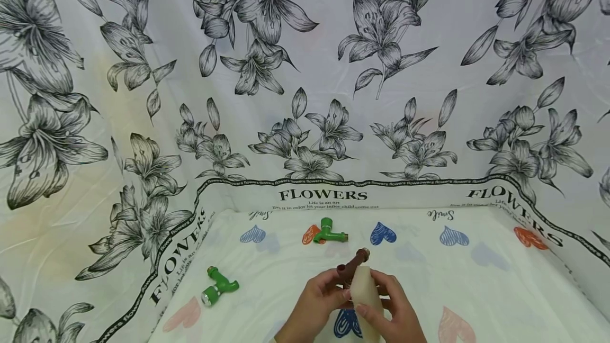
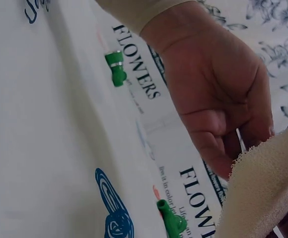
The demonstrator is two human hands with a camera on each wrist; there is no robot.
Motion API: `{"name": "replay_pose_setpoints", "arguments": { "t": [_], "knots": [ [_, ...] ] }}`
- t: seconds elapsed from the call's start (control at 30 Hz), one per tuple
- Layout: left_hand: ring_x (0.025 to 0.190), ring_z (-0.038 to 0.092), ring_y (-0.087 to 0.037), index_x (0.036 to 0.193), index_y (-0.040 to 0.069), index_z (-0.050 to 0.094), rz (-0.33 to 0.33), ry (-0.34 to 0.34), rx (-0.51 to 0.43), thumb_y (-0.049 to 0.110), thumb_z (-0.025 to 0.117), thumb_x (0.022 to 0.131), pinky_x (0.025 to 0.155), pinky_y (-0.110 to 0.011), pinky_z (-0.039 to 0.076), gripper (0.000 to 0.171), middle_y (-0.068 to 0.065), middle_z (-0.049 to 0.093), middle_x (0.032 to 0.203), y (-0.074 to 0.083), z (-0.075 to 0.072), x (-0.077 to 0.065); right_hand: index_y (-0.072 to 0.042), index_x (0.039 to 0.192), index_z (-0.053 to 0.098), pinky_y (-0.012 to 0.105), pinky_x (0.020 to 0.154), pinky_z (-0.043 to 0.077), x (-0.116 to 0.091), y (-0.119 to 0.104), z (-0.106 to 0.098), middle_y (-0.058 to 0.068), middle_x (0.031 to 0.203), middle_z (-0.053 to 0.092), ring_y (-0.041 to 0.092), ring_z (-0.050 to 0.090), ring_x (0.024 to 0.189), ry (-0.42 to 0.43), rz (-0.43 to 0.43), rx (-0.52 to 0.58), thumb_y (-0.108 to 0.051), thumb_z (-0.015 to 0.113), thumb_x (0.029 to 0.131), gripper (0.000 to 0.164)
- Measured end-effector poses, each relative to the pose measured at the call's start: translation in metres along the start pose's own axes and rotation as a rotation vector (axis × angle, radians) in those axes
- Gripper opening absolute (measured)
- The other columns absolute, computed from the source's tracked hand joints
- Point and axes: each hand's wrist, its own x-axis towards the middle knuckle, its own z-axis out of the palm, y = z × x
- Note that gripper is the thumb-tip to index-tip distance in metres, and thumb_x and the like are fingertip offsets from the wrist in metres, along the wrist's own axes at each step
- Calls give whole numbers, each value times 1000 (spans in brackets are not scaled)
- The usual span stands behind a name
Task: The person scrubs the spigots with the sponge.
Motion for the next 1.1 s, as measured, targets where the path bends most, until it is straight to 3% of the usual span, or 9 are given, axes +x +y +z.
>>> {"name": "replay_pose_setpoints", "arguments": {
  "t": [0.13,0.27,0.53,0.77,1.1],
  "knots": [
    [99,70,-24,137,6,72,-31,46,18,-1,76,98,93,-36,61,40,-11,71,119,0,0,-1,-8,149,59,32,88,59,0,-1,2,8,131,59,27,61,110,-14,-14,19,-23,86,96,61],
    [98,71,-24,135,7,74,-19,67,15,0,78,96,90,-34,61,40,-10,71,119,-1,0,-1,-10,148,60,32,88,59,1,1,3,7,130,60,27,60,110,-23,-11,27,-23,86,96,60],
    [102,73,-27,132,4,74,22,7,-23,5,81,99,91,-40,64,34,-15,72,121,1,1,-2,-6,152,56,33,85,60,8,10,-5,10,132,63,28,62,113,-23,79,47,-29,82,100,63],
    [107,74,-29,138,0,65,39,-17,-62,0,77,101,91,-42,64,38,-17,69,125,3,0,-4,-7,152,56,34,83,61,13,15,-8,10,130,66,28,63,112,-25,96,71,-29,81,101,60],
    [112,75,-35,140,0,66,22,-79,-57,4,73,105,94,-42,63,36,-18,71,126,5,-4,-5,-11,145,60,36,90,58,16,20,-11,8,132,66,26,62,116,-4,120,33,-33,80,101,53]
  ]
}}
